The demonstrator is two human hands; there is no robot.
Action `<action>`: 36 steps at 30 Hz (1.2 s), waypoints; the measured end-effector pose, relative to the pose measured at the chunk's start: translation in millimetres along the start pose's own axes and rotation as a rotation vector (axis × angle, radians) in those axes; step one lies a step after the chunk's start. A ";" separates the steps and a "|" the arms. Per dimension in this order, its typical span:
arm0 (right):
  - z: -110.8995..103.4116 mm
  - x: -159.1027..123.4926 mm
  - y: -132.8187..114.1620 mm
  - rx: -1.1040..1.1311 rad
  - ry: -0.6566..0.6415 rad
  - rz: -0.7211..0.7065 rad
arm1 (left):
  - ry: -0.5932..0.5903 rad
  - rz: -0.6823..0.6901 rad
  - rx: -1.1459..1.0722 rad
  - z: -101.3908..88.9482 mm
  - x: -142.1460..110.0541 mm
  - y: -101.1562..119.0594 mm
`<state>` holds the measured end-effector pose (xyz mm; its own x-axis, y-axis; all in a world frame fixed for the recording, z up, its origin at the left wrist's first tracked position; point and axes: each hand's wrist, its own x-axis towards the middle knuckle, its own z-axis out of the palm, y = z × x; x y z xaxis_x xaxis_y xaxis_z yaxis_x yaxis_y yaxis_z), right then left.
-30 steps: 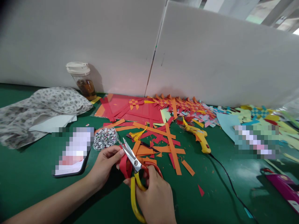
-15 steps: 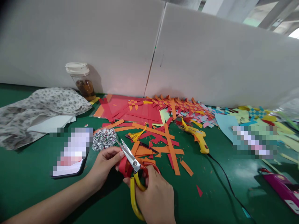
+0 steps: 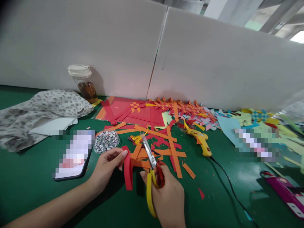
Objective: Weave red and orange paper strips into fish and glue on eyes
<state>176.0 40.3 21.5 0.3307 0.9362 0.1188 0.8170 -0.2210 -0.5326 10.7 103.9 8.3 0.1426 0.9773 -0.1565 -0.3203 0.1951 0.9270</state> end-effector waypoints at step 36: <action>22.7 2.8 -24.3 0.907 -0.233 0.242 | 0.053 -0.002 -0.012 -1.1 1.5 -4.3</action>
<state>146.3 54.5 15.8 0.2604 0.9453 -0.1967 0.0314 -0.2119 -0.9768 11.3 104.6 3.7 0.0937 0.9799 -0.1762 -0.3313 0.1975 0.9226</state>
